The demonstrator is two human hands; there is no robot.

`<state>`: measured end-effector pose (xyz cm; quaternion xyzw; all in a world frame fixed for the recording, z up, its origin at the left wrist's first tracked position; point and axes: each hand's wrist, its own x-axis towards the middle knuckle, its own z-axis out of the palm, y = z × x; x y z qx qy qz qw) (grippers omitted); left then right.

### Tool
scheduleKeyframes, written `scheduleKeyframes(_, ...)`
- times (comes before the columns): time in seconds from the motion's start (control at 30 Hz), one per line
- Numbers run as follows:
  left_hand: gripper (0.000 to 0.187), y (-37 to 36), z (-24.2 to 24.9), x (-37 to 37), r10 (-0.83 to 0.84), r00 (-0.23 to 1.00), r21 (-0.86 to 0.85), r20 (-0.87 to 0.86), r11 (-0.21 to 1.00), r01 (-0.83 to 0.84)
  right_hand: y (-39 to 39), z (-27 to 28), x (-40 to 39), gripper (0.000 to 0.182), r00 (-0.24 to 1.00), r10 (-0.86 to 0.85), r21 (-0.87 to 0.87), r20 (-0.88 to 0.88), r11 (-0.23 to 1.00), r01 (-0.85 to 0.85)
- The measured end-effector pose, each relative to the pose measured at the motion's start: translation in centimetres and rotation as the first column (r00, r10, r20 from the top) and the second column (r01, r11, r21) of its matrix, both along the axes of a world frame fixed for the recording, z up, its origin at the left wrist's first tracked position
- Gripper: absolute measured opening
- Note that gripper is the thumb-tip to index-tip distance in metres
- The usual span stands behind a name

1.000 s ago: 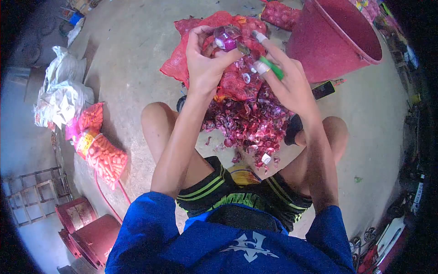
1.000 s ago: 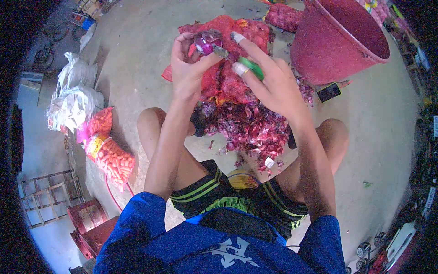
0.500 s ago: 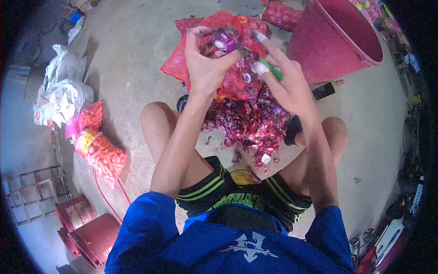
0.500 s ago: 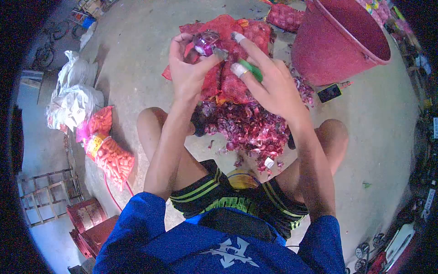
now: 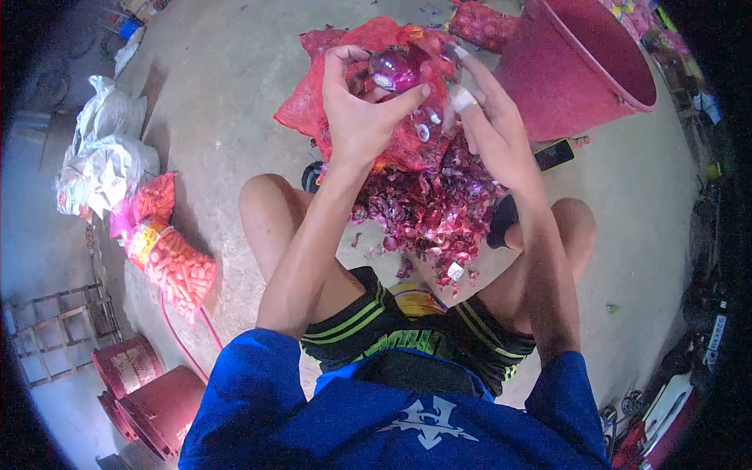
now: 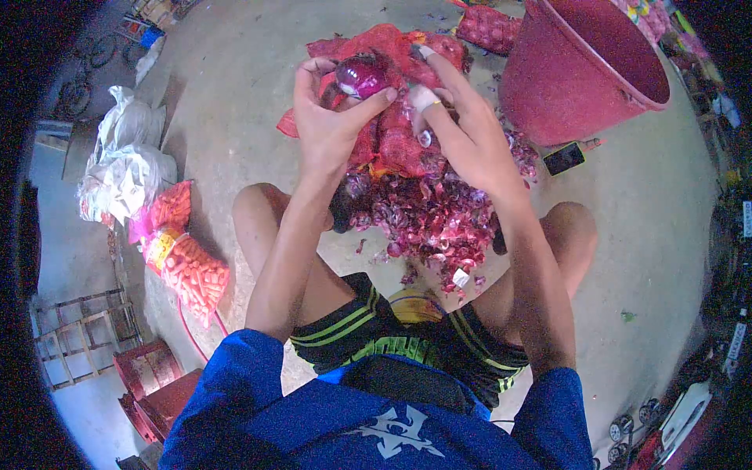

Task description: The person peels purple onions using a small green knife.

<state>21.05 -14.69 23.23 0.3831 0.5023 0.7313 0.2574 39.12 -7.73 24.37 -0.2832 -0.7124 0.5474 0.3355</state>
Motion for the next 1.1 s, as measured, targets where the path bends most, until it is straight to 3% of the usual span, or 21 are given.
scheduleKeyframes(0.07, 0.071, -0.1, 0.0, -0.1, 0.000, 1.000, -0.005, -0.007, 1.000, 0.000, -0.1, 0.8, 0.2, 0.058, 0.995, 0.098, 0.047, 0.013, 0.994, -0.099)
scheduleKeyframes(0.2, 0.071, 0.1, -0.5, -0.1, -0.080, 0.996, 0.033, -0.028, 0.996, 0.081, -0.1, 0.5, -0.1, 0.055, 0.992, 0.120, 0.070, 0.051, 0.990, -0.123)
scheduleKeyframes(0.23, 0.071, -0.2, 0.0, 0.2, -0.086, 0.996, 0.034, -0.025, 0.996, 0.087, 0.4, -0.2, -0.5, 0.053, 0.991, 0.129, 0.105, -0.021, 0.986, -0.126)
scheduleKeyframes(0.3, 0.071, -0.8, 1.0, 0.8, -0.168, 0.982, 0.027, 0.088, 0.986, 0.166, 1.0, -1.1, -0.4, 0.052, 0.986, 0.138, 0.141, -0.090, 0.982, -0.125)
scheduleKeyframes(0.4, 0.071, -0.7, 0.0, -0.2, -0.305, 0.930, 0.097, 0.208, 0.952, 0.290, 1.3, -0.1, -0.2, 0.048, 0.984, 0.027, 0.049, -0.174, 0.999, -0.019)
scheduleKeyframes(0.47, 0.072, -0.8, 0.2, -0.2, -0.352, 0.902, 0.156, 0.251, 0.934, 0.321, 2.4, 0.2, 0.4, 0.048, 0.991, -0.134, -0.092, 0.010, 0.987, 0.134)
scheduleKeyframes(0.53, 0.074, -0.7, 0.5, -0.2, -0.398, 0.870, 0.216, 0.291, 0.913, 0.346, 3.2, -0.6, 1.2, 0.051, 0.993, -0.106, -0.120, 0.052, 0.987, 0.111)
scheduleKeyframes(0.63, 0.075, -0.8, 0.5, -0.4, -0.386, 0.890, 0.193, 0.244, 0.918, 0.345, 2.9, -1.2, 1.5, 0.058, 0.988, -0.047, -0.003, 0.147, 0.999, 0.048)
scheduleKeyframes(0.73, 0.074, -0.7, 0.1, -0.7, -0.364, 0.894, 0.162, 0.262, 0.930, 0.331, 2.0, 0.4, 1.5, 0.062, 0.996, 0.013, 0.036, 0.092, 0.999, -0.016)
scheduleKeyframes(0.9, 0.072, -0.7, 0.2, -0.5, -0.298, 0.927, 0.112, 0.228, 0.954, 0.279, 1.0, 0.4, 1.2, 0.064, 0.997, 0.061, 0.350, 0.049, 0.934, -0.075)
scheduleKeyframes(1.1, 0.071, -0.8, 0.5, -0.2, -0.295, 0.943, 0.086, 0.152, 0.955, 0.284, 1.2, 0.2, 1.1, 0.065, 0.992, 0.123, 0.455, 0.027, 0.882, -0.121)
